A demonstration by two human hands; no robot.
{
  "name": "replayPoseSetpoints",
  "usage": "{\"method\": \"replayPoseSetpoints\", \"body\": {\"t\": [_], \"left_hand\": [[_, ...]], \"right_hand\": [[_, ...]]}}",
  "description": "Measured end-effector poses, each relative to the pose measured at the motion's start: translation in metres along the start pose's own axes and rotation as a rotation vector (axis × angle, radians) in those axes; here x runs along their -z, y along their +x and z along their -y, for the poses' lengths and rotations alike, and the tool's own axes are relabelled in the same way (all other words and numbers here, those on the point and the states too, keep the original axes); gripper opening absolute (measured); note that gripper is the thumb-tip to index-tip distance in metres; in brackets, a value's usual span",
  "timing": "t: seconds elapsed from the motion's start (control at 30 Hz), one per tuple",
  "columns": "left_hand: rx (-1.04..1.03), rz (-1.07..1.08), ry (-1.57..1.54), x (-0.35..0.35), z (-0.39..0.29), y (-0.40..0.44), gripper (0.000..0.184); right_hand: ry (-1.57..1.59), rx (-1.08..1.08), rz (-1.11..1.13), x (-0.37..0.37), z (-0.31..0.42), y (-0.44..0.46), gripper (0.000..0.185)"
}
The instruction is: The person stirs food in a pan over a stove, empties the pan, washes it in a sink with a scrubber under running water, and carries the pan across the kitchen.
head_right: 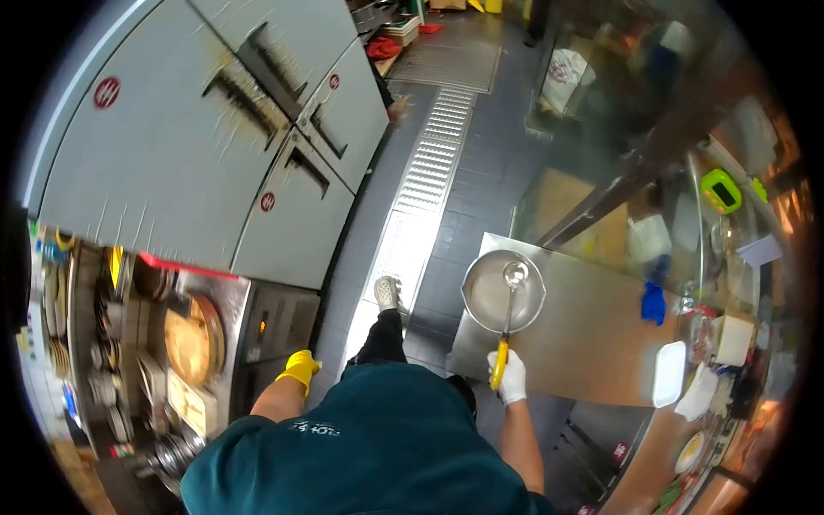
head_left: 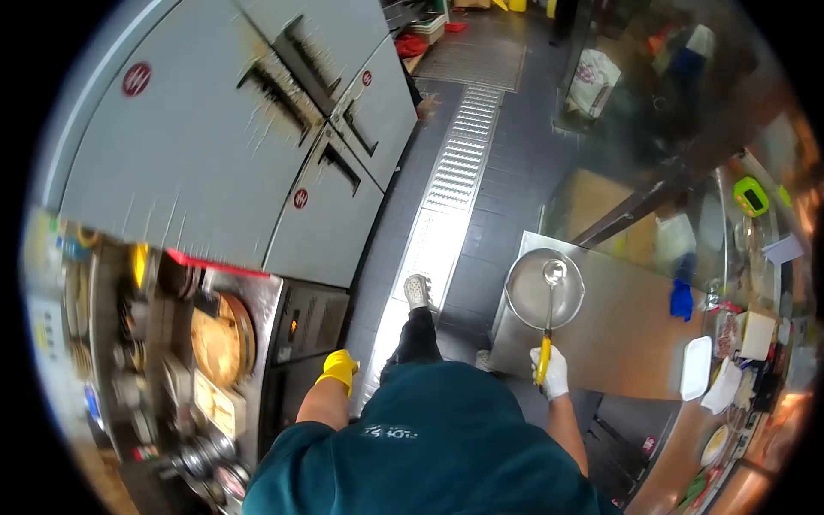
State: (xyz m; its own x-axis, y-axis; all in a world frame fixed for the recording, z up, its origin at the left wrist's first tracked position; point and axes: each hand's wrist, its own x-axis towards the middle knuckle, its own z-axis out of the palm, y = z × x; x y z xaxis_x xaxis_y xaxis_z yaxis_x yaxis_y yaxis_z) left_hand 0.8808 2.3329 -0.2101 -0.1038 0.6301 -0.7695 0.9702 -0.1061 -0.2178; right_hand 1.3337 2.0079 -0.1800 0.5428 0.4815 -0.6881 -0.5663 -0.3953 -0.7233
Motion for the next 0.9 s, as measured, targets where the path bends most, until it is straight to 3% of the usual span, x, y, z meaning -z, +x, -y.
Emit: {"method": "replayPoseSetpoints", "body": {"t": [0.07, 0.13, 0.17, 0.23, 0.27, 0.37, 0.4, 0.47, 0.53, 0.6, 0.63, 0.67, 0.7, 0.77, 0.8, 0.87, 0.9], "left_hand": [[-0.014, 0.007, 0.105, 0.072, -0.021, 0.052, 0.054], [-0.084, -0.118, 0.173, 0.140, -0.046, 0.117, 0.041], [-0.142, -0.181, 0.288, 0.180, -0.061, 0.154, 0.041], [-0.251, -0.274, 0.393, 0.259, -0.109, 0.226, 0.047], [-0.293, -0.289, 0.405, 0.302, -0.130, 0.256, 0.053], [-0.426, -0.339, 0.463, 0.427, -0.198, 0.298, 0.064], [-0.518, -0.615, 0.486, 0.447, -0.207, 0.322, 0.062], [-0.583, -0.779, 0.522, 0.509, -0.233, 0.337, 0.057], [-0.605, -0.783, 0.633, 0.573, -0.251, 0.330, 0.053], [-0.640, -0.921, 0.699, 0.612, -0.260, 0.362, 0.029], [-0.512, -0.820, 0.548, 0.629, -0.274, 0.413, 0.031], [-0.548, -0.942, 0.654, 0.633, -0.274, 0.452, 0.029], [-0.593, -0.893, 0.961, 0.650, -0.266, 0.385, 0.031], [-0.598, -0.871, 1.197, 0.664, -0.270, 0.378, 0.036], [-0.621, -0.890, 1.171, 0.666, -0.285, 0.392, 0.036], [-0.632, -0.909, 1.121, 0.670, -0.303, 0.420, 0.038], [-0.644, -0.909, 1.099, 0.668, -0.317, 0.431, 0.039]], "right_hand": [[0.029, -0.010, -0.075, -0.021, 0.005, 0.001, 0.011], [0.152, -0.084, -0.111, -0.042, 0.007, 0.005, 0.012], [0.112, -0.087, -0.162, -0.062, 0.020, 0.003, 0.008], [0.328, -0.145, -0.170, -0.087, 0.033, 0.013, 0.010], [0.061, -0.070, -0.297, -0.110, 0.037, 0.006, 0.007], [0.208, -0.100, -0.333, -0.160, 0.054, 0.007, 0.008], [0.232, -0.111, -0.346, -0.176, 0.060, 0.007, 0.009], [0.301, -0.130, -0.381, -0.206, 0.076, 0.010, 0.010], [0.264, -0.117, -0.393, -0.238, 0.094, 0.015, 0.012], [0.209, -0.090, -0.390, -0.259, 0.109, 0.020, 0.013], [0.243, -0.047, -0.347, -0.260, 0.103, 0.029, 0.017], [0.236, -0.071, -0.316, -0.268, 0.113, 0.033, 0.017], [0.247, -0.093, -0.297, -0.275, 0.132, 0.036, 0.017], [0.239, -0.031, -0.298, -0.285, 0.143, 0.046, 0.016], [0.204, 0.041, -0.307, -0.289, 0.137, 0.063, 0.014], [0.653, -0.048, -0.280, -0.289, 0.133, 0.096, 0.012], [0.449, 0.003, -0.291, -0.294, 0.148, 0.101, 0.011]]}}
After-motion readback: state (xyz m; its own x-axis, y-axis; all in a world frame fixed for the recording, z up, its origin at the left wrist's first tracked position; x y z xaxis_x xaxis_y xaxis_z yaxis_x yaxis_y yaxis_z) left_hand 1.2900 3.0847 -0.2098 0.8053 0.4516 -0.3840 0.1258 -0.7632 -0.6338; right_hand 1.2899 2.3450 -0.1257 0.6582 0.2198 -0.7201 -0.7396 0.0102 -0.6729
